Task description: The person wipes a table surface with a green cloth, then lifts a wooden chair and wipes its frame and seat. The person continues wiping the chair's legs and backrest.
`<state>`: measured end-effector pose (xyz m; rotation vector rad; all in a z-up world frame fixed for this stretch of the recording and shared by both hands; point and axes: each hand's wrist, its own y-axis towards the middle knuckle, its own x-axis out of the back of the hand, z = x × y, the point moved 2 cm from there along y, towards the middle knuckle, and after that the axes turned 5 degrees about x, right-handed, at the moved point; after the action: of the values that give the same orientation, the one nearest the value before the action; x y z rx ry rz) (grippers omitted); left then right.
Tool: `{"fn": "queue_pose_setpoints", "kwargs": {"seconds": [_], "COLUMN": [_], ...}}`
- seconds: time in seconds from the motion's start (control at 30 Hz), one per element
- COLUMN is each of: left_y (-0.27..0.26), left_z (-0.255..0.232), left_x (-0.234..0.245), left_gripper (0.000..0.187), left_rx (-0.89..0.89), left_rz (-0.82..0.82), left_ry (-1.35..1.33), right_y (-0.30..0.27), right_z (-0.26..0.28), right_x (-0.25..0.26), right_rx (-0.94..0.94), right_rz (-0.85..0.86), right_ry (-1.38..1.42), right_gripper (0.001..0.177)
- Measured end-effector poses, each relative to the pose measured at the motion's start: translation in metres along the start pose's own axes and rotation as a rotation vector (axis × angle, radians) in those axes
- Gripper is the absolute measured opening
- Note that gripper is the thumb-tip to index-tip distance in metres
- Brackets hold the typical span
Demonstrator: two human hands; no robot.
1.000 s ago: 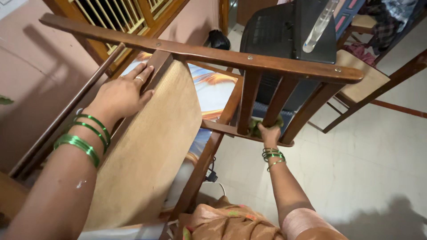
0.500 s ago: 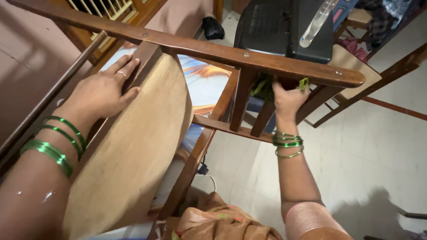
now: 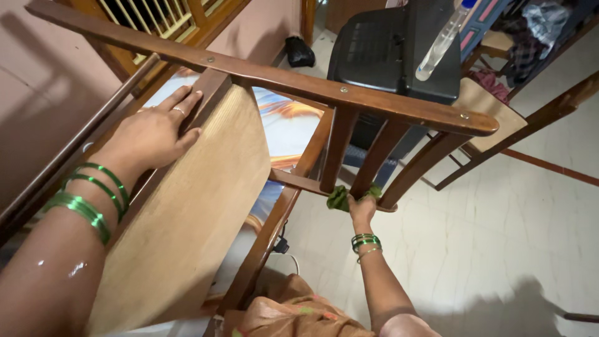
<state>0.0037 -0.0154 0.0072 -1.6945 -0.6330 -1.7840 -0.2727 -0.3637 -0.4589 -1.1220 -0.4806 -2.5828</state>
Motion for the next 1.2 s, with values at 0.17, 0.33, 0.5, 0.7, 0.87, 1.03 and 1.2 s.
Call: {"fn": "queue_pose_setpoints", "kwargs": {"seconds": [0.17, 0.33, 0.5, 0.7, 0.87, 1.03, 1.2], "left_y": [0.001, -0.007, -0.015, -0.027, -0.017, -0.004, -0.009], "left_z": [0.001, -0.012, -0.041, -0.070, -0.072, -0.078, -0.082], "left_x": [-0.005, -0.002, 0.005, -0.001, -0.019, -0.036, -0.037], "left_gripper": [0.074, 0.062, 0.052, 0.058, 0.072, 0.062, 0.057], "left_rx": [-0.053, -0.113, -0.273, -0.456, -0.550, -0.669, -0.467], "left_rz": [-0.059, -0.320, -0.384, -0.104, 0.042, 0.121, 0.032], "left_ry": [-0.067, 0.122, 0.157, -0.192, -0.372, -0.440, -0.365], "right_y": [0.010, -0.026, -0.054, -0.070, -0.068, -0.056, -0.077], "right_z": [-0.012, 0.017, 0.136, 0.278, 0.328, 0.334, 0.345], "right_x": [0.010, 0.035, 0.090, 0.176, 0.194, 0.178, 0.180], "right_rx": [-0.376, -0.459, -0.246, 0.018, 0.290, 0.162, 0.035], "right_rz": [0.138, 0.087, 0.479, 0.615, 0.560, 0.391, 0.481], "right_ry": [0.444, 1.228, 1.576, 1.809, 1.811, 1.759, 1.959], "right_gripper": [0.046, 0.033, 0.030, 0.023, 0.021, 0.015, 0.022]}}
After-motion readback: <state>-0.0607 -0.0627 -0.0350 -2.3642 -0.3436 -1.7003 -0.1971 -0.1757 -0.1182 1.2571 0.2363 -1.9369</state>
